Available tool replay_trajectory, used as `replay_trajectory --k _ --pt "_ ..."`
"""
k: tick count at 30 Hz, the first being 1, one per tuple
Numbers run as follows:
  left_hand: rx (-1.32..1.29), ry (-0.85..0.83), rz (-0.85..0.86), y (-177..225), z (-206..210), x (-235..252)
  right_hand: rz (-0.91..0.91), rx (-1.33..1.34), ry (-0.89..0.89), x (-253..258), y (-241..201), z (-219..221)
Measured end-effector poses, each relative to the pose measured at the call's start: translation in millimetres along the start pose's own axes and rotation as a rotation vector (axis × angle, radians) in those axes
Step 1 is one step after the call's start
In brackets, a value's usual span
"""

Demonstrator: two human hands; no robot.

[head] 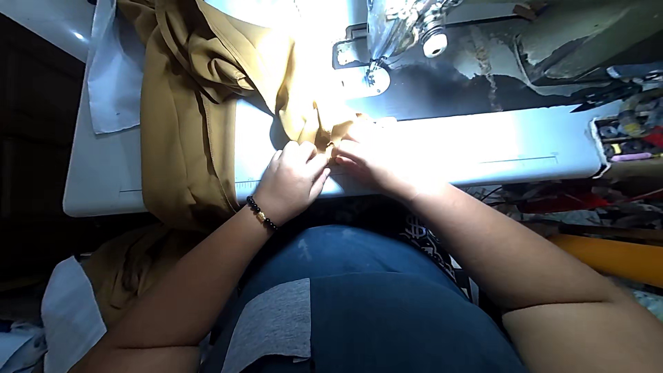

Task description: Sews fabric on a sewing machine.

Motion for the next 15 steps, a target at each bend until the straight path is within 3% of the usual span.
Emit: replay_trajectory --k 4,7,9,13,15 --pt "-0.122 0.04 -0.033 -7.9 -0.5 0.3 -0.113 0.06 -0.054 -6.9 6.6 4.5" --pt "-0.122 0.098 -0.051 -3.1 -8.5 1.4 0.035 0.231 -0.196 -1.2 16.8 2.4" --pt "-0.026 0.128 -0.036 2.0 -10.0 1.6 0.088 0.312 -0.201 2.0 22.0 2.0" --pt "0.091 0.048 -0.041 4.7 -8.3 7.8 -0.147 0.015 0.079 -6.0 4.0 -4.8" --pt "0.07 -0.013 -0.062 4.6 -7.6 12.5 -0.178 -0.07 0.142 -10.3 -0.5 -4.2"
Point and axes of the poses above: each hand's wrist, its own x-axis towards the middle knuckle, its own z-axis out of the palm, y = z × x, the point moved 7 cm from there along x, towards the middle knuckle, and after that the axes turned 5 degrees about x, right-handed, at the moved point
